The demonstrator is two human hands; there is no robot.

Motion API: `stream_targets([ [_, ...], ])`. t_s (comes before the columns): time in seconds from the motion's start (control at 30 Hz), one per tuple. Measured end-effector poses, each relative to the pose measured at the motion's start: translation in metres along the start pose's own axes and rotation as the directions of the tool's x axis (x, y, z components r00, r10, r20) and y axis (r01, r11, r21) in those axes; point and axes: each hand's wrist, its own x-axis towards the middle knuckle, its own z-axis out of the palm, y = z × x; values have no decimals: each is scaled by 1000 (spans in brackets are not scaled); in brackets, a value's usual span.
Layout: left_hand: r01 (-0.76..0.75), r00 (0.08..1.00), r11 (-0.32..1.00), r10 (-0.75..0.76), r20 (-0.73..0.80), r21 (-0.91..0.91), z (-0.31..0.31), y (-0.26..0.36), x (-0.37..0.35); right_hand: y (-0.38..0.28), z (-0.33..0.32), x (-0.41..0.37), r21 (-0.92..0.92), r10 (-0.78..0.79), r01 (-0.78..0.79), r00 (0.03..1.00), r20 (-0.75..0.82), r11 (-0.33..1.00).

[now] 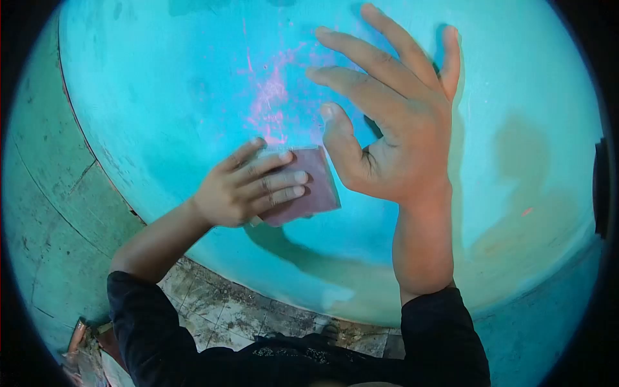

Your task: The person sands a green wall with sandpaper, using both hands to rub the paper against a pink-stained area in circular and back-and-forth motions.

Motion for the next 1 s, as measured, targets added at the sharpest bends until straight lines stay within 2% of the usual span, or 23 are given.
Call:
stream_targets([
  [0.03,27,1000,999,-26,15,-23,-9,-9,7,-3,1,-2,16,5,-5,1000,2,1000],
  [0.1,247,939,962,-208,-273,116,-8,-39,8,-1,4,-3,49,9,-9,1000,3,999],
  [0.13,335,874,941,-293,-388,43,-11,-47,12,-1,6,-3,66,11,-11,1000,1,998],
  [0.17,337,874,941,-296,-386,40,-5,-46,8,-1,7,-3,81,12,-12,1000,-2,997],
  [0.23,269,930,952,-218,-295,143,18,-43,-7,-4,10,-2,109,7,-5,1000,-13,994],
  [0.3,-5,993,997,13,-116,72,21,-14,-12,-1,11,-2,136,6,-1,999,-35,991],
  [0.37,-154,987,988,153,54,17,13,-3,-13,-2,13,-2,160,17,-8,998,-58,987],
  [0.4,-165,986,986,165,-4,40,10,-14,-9,-2,14,-4,175,21,-10,998,-63,985],
  [0.43,-41,998,995,37,42,92,-2,-25,-5,-2,16,-6,195,24,-11,998,-63,981],
  [0.47,129,979,987,-112,-170,92,-3,-36,-2,-1,18,-8,220,28,-14,998,-60,975],
  [0.5,291,895,955,-248,-371,63,-2,-44,-1,1,20,-10,246,35,-19,997,-62,969],
  [0.53,377,836,926,-331,-438,20,8,-43,-2,3,21,-13,268,48,-28,997,-68,963],
  [0.57,372,841,928,-328,-429,20,14,-31,-7,6,23,-14,285,62,-38,995,-74,958],
  [0.6,204,969,978,-195,-149,42,18,-12,-13,1,24,-12,298,68,-41,994,-81,954],
  [0.63,28,990,999,-30,137,17,17,-2,-16,1,21,-13,306,71,-40,993,-93,951],
  [0.73,-121,990,988,113,89,92,13,-2,-16,-1,22,-9,333,78,-33,989,-123,942],
  [0.77,-114,990,989,106,89,93,12,-13,-15,-2,23,-7,349,76,-27,989,-128,937],
  [0.8,160,973,984,-145,-182,74,11,-35,-13,-4,25,-5,367,75,-20,988,-136,930],
  [0.83,404,825,914,-371,-427,-12,9,-48,-12,-2,25,-5,385,79,-17,986,-146,923],
  [0.87,400,829,916,-366,-424,-7,11,-46,-17,-2,24,-5,399,88,-18,984,-157,917],
  [0.93,264,962,945,-243,-128,194,23,-26,-28,-4,27,0,419,101,-20,980,-172,908],
  [0.97,40,999,993,-40,0,112,19,-7,-23,-4,24,-2,424,101,-14,978,-184,905],
  [1.0,-31,999,996,29,23,86,17,5,-21,-5,22,-1,431,103,-8,975,-198,902],
])
